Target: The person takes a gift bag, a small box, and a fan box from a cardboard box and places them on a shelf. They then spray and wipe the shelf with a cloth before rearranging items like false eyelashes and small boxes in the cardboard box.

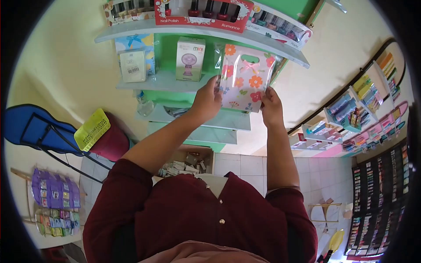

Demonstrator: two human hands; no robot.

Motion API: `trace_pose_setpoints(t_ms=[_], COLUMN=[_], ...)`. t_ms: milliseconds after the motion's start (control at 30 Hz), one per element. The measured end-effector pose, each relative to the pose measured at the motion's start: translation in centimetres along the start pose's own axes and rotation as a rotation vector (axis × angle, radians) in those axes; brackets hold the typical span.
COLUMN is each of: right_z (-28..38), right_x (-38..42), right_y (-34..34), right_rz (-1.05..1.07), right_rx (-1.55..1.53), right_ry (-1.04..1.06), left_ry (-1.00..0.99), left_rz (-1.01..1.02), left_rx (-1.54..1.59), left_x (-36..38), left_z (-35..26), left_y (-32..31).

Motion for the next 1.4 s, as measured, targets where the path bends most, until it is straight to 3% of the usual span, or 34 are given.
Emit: trace_pose_setpoints(t_ms=[67,233,367,833,967,1033,1200,1400], right_z=[-0.5,-0.4,-0.6,-1.1,-1.6,-1.8,-1.0,-1.6], right_x=[-2.2,-5.5,-6.1,-9.0,-8.5,-8.5,-8.4,-9.1], right_y=[1.1,3.1,3.4,7.0,7.4,7.2,6.8,7.1], right_rz=[0.053,0.107,0.09,0.108,0.187,0.202,0.152,0.175], right_rx=[-0.127,-0.083,-0.152,0.036,0.287,0.362,0.565,0.533], right_ry=[-0.01,-0.023,-0.085,-0.09,-0.03,-0.009,0.032,0.056], left_ry=[0.036,0.169,0.152,0.186,0.115,0.131,0.138,0.097], left_rz=[-0.004,0.067,0.064,-0.011,0.033,0.085,0.099,0.092], left_rx=[0.084,0.394,0.412,0.046,0.111,-0.158,-0.153,-0.102], left_x=[-1.5,-4.5,-6.3,-9.0,-8.9,-7.9,-7.6,-7.5], left_z=[0.5,3.6,4.7,5.6,6.3,6.0,5.6,6.6], left_y=[-1.0,-4.1,-4.9,-5.6,-5.1,-5.0,-5.1,-5.1])
Point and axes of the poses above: each hand's wrist, its own x-axis away from the middle knuckle, its own y-axis out of the back of the hand, z = x × y, the point moved 9 cm from there along -x, towards the middle knuckle, and after that the axes turned 3 degrees about -z, right-handed, at the moved point
